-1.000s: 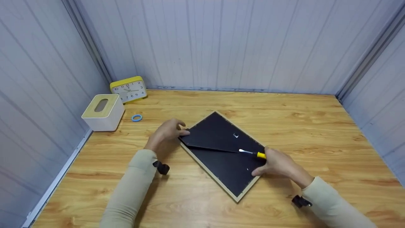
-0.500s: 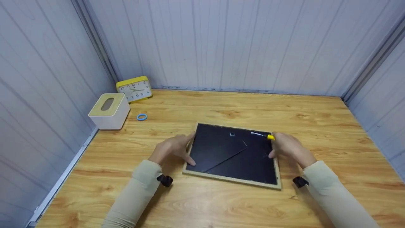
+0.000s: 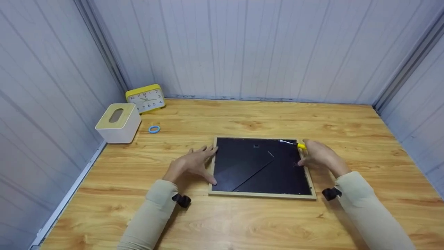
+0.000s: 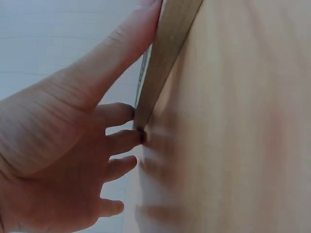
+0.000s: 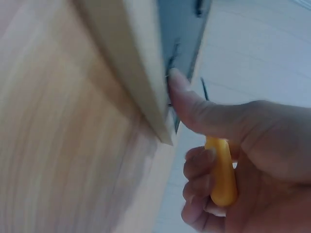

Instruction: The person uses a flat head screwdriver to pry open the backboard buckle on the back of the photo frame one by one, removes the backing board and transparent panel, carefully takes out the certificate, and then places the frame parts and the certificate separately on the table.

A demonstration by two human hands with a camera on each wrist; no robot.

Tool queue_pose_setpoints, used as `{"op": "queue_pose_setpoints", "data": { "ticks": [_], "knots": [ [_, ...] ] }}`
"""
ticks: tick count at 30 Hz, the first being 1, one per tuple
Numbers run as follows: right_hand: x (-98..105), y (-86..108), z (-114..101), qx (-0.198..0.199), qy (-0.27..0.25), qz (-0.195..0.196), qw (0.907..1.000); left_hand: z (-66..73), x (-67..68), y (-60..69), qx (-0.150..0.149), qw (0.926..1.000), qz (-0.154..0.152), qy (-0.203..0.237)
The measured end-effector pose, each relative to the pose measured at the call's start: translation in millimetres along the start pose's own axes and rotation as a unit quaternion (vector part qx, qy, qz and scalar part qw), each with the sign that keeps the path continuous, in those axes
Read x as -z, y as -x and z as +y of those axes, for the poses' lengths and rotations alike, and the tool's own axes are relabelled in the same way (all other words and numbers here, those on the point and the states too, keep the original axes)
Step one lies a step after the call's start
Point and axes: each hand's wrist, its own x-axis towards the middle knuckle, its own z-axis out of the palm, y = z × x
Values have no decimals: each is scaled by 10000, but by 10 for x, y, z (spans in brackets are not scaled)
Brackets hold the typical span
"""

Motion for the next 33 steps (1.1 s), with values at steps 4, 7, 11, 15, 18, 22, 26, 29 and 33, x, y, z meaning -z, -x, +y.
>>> {"op": "queue_pose_setpoints", "data": {
  "ticks": [4,7,11,15,18,22,26,29,33],
  "knots": [
    [-9,-6,-96,649,-464,100,9968,-25,-9,1,-35,9995,12,305],
    [-36,-31,-219,1306,-990,361,9858,-20,0,-14,-20,9995,27,329],
    [-65,-106,-391,1784,-2058,565,9605,-12,19,-38,-2,9995,-3,313],
    [-185,-224,-576,1814,-3364,713,9213,-17,15,-53,57,9996,-59,268],
    [-320,-286,-717,1592,-3854,584,9071,-20,-10,-62,28,9997,-45,249],
    [-462,-342,-845,1303,-3828,270,9142,-21,-24,-71,-13,9997,-13,248],
    [-568,-415,-916,1294,-3783,191,9164,-24,-25,-67,71,9997,-35,234],
    [-618,-452,-969,1295,-3795,163,9159,-23,-21,-63,88,9997,-38,227],
    [-658,-468,-1046,1351,-3753,69,9170,-14,-8,-56,137,9996,-78,249]
  ]
}}
